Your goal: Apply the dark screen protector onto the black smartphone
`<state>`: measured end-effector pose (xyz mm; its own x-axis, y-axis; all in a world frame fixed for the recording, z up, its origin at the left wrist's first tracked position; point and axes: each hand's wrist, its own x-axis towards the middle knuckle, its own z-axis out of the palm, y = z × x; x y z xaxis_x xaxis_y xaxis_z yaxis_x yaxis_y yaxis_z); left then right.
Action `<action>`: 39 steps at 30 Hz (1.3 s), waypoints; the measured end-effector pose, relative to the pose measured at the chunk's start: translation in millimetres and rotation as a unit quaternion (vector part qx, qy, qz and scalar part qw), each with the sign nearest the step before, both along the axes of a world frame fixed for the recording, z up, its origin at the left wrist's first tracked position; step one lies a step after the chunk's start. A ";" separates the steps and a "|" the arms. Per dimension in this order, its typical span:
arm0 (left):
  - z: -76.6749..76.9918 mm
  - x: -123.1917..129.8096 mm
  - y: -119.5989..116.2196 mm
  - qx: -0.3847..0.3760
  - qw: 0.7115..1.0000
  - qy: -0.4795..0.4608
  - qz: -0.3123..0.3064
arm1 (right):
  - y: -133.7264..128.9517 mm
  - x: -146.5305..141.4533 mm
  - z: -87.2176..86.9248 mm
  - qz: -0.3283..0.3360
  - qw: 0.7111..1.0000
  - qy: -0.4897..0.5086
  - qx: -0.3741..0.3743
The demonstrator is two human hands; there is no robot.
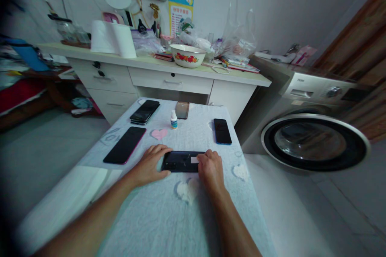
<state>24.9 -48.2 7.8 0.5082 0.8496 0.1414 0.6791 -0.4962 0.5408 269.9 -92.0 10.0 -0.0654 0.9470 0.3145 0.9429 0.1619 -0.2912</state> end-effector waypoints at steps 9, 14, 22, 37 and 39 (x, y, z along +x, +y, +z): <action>5.0 1.6 -0.7 -0.005 1.000 0.002 -0.001 | -0.6 -13.6 2.4 0.046 0.999 0.013 0.000; 3.1 1.4 -0.3 -0.001 1.000 -0.001 -0.002 | -1.8 -21.9 2.0 0.083 0.996 0.022 -0.007; -3.7 0.4 1.0 0.011 1.000 -0.009 -0.004 | -9.3 -32.2 8.4 0.141 0.989 0.025 -0.029; -2.4 1.7 0.2 0.009 1.000 -0.005 0.002 | -12.8 -30.9 11.7 0.203 0.978 0.023 -0.041; -1.7 2.0 -0.2 0.007 1.000 -0.004 0.001 | -14.3 -31.2 12.0 0.206 0.977 0.028 -0.046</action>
